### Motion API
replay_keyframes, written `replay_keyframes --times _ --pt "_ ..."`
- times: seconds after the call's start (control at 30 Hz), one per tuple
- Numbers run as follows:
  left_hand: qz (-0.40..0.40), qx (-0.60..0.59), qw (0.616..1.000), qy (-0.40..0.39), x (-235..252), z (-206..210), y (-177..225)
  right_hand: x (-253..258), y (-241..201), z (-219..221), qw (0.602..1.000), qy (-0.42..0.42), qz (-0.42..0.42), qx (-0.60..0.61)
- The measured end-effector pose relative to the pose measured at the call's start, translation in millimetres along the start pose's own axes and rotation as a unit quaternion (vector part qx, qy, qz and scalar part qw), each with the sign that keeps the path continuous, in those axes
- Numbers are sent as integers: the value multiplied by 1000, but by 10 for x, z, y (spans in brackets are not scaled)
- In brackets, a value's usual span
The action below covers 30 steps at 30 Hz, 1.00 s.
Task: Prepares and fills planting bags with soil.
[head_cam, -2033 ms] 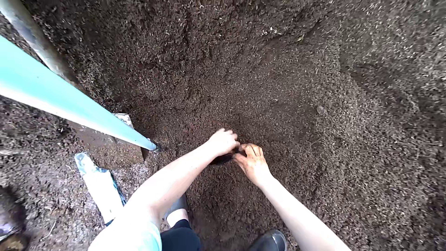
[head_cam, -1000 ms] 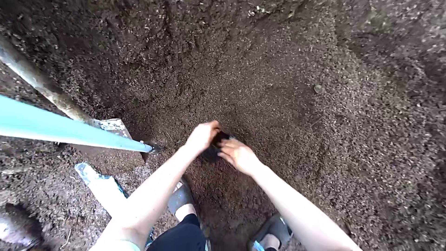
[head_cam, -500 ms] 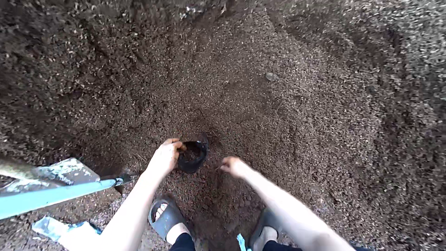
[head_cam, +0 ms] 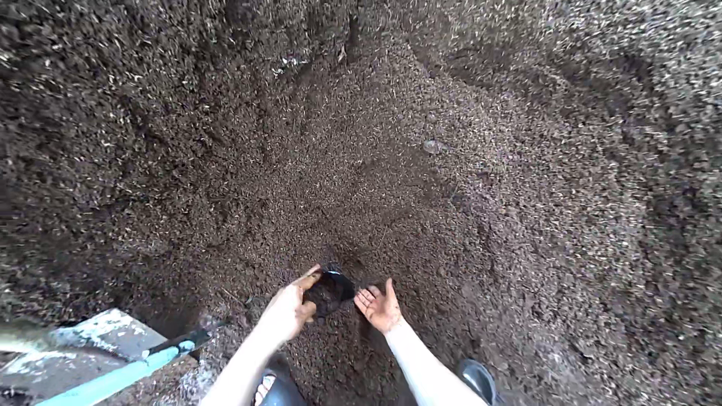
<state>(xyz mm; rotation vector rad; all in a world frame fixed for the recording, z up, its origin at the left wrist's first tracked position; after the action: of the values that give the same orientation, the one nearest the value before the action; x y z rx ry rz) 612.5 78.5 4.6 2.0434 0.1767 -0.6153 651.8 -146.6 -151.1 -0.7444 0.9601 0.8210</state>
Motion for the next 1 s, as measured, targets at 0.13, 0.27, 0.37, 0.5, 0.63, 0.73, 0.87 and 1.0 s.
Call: replay_keyframes --times 0.13,0.27,0.37,0.5,0.63,0.73,0.87,1.0 --pt "-1 -87 995 49 9 37 38 261 -413 652 978 -95 -91 164" --pt "-24 -108 991 82 77 -24 34 513 -717 984 964 -114 -131 203" --pt "-36 -103 991 82 138 -55 70 450 -727 915 959 -167 -128 192" --pt "-40 -97 991 81 186 -59 120 -63 -760 967 955 -260 -100 102" --pt "-33 -81 993 79 241 -18 170 -690 -604 1147 969 -244 -45 8" --pt "-41 -74 991 99 180 37 172 -937 -407 1301 958 -275 -20 -81" --pt "-61 -58 988 129 -16 58 72 -1273 -308 1494 921 -153 -136 -332" --pt "-17 -55 989 133 -182 44 -85 -1413 -330 1611 727 -68 -279 -624"
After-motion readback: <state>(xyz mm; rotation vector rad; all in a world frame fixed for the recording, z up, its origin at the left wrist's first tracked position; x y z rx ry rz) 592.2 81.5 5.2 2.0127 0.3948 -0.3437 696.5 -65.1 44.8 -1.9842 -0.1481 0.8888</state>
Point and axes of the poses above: each hand's wrist, its own x-axis towards the middle knuckle, its own z-axis out of the palm, y = z × x, the point moved 5 cm from there along x, towards the middle knuckle, and after that the axes turned 8 degrees about z, right-handed, at the moved point
